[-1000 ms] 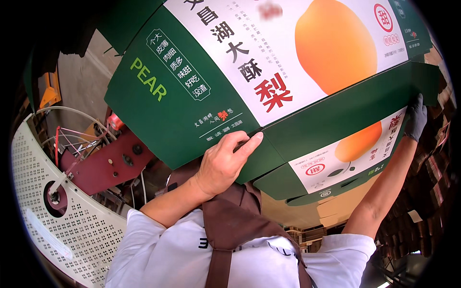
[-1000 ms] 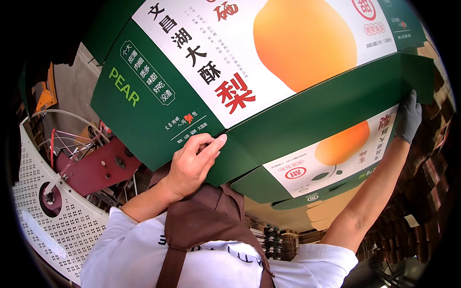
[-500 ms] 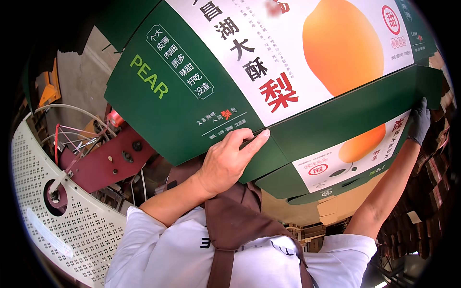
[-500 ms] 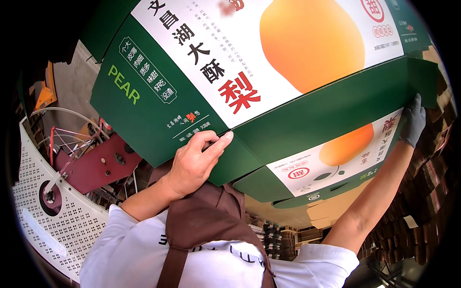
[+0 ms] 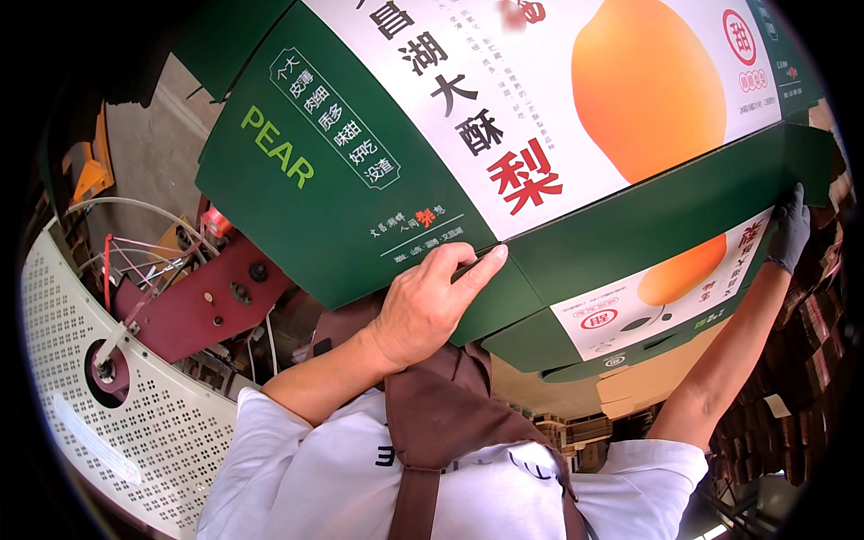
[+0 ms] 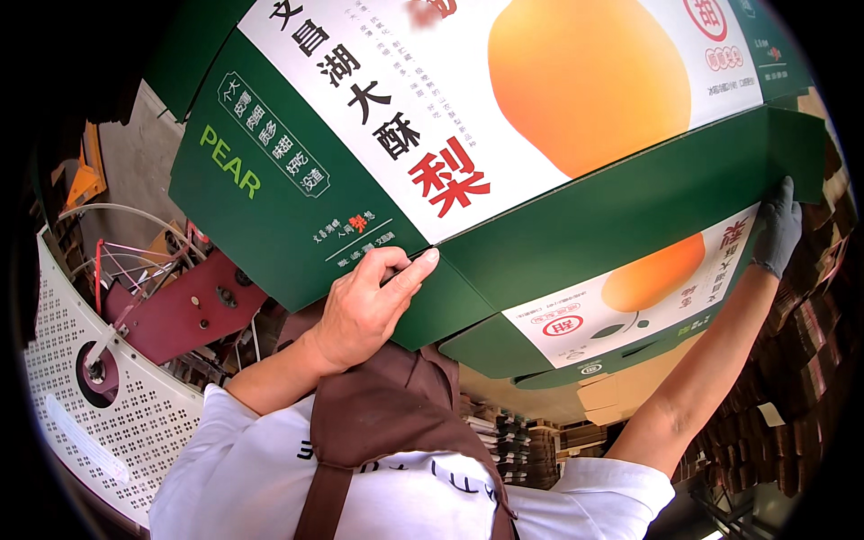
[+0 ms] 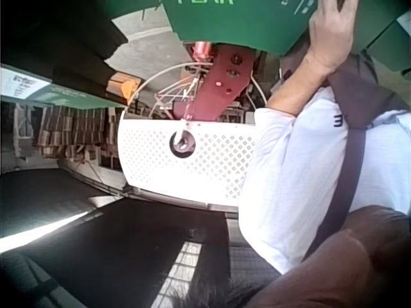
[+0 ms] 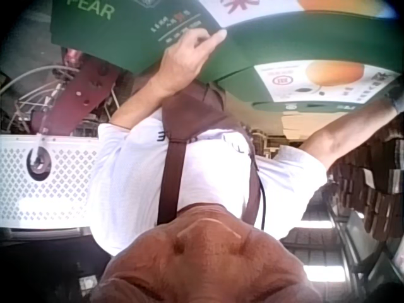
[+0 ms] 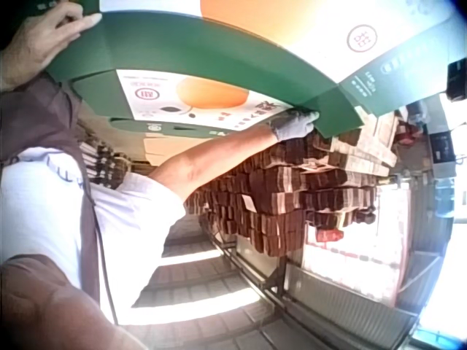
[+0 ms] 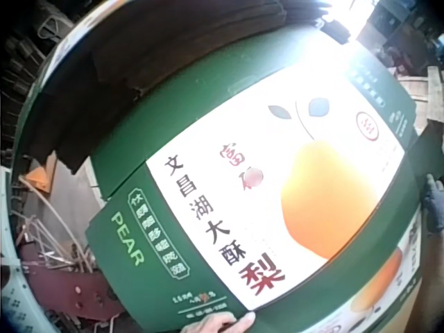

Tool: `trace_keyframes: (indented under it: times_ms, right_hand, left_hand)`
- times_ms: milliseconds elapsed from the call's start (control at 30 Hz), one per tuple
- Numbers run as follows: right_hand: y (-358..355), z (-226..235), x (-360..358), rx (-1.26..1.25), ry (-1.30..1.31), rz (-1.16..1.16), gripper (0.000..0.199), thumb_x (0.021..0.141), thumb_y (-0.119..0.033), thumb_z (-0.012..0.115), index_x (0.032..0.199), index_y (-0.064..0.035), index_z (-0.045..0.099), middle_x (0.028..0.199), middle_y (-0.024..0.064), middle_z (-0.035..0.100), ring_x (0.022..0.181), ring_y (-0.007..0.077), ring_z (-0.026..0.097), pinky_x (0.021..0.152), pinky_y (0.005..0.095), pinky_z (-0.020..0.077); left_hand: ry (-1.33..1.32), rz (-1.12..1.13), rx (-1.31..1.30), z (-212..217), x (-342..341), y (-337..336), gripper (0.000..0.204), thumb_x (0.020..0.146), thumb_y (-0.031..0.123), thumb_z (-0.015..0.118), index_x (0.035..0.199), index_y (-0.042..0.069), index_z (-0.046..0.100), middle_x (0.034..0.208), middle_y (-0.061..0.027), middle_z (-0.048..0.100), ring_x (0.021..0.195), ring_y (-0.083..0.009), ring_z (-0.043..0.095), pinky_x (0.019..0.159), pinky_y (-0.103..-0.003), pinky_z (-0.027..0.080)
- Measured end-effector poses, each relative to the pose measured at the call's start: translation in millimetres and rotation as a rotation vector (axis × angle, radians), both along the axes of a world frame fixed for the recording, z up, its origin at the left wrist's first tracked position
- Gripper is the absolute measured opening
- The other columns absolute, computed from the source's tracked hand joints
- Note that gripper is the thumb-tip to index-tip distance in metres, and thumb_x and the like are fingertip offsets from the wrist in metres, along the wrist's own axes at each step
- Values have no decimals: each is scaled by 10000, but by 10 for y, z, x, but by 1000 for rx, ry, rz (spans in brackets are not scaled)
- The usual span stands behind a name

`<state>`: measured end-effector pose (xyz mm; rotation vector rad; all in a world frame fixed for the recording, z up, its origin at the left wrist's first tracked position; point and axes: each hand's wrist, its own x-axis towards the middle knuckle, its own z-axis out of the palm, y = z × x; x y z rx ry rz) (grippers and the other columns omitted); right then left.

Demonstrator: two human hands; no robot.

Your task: The person repeatedly picks up flat green cardboard boxes printed with a pear graphic and stacks them on a growing pile. The person wears gloves and handles the boxes by hand in a warehouse setting.

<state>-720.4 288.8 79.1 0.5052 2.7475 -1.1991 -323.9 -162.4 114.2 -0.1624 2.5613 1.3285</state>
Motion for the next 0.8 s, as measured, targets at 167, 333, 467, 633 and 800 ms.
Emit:
trace_keyframes:
  times_ms: [167, 333, 467, 633, 800]
  right_hand:
    - [-24, 26, -6, 77, 93, 102, 376, 994, -361, 635, 1033, 10, 683, 801, -48, 563, 668, 54, 467, 606, 210, 392]
    - [34, 85, 57, 322, 66, 112, 368, 990, -349, 631, 952, 16, 660, 759, -1, 553, 684, 96, 495, 642, 258, 438]
    - [-247, -57, 123, 200, 148, 19, 396, 961, -349, 661, 857, 29, 607, 774, 45, 604, 724, 113, 514, 675, 297, 455]
    - [-366, -12, 191, 146, 203, -48, 391, 938, -315, 697, 784, -2, 519, 689, 6, 488, 622, 86, 427, 567, 273, 394]
    - [-232, -84, 157, 140, 215, -31, 408, 935, -327, 693, 794, 10, 510, 702, 25, 484, 642, 103, 441, 599, 286, 406]
  left_hand:
    - [-12, -1, 17, -13, -21, -20, 484, 809, -57, 700, 1279, 47, 649, 976, -84, 544, 708, -187, 632, 580, -323, 546]
    - [6, -21, 39, -7, -21, -35, 491, 823, -57, 695, 1297, 52, 638, 983, -110, 534, 716, -237, 626, 598, -353, 530]
    - [-74, -27, 31, 46, -82, -16, 485, 824, -17, 706, 1296, 69, 636, 976, -100, 545, 730, -242, 634, 604, -362, 536]
    - [-47, -49, 2, 72, -46, -12, 459, 850, 3, 700, 1296, 84, 631, 999, -96, 552, 729, -231, 633, 607, -358, 539]
    - [-65, -55, 6, 58, -72, -17, 455, 856, 18, 706, 1298, 93, 632, 1001, -95, 553, 739, -230, 634, 605, -354, 541]
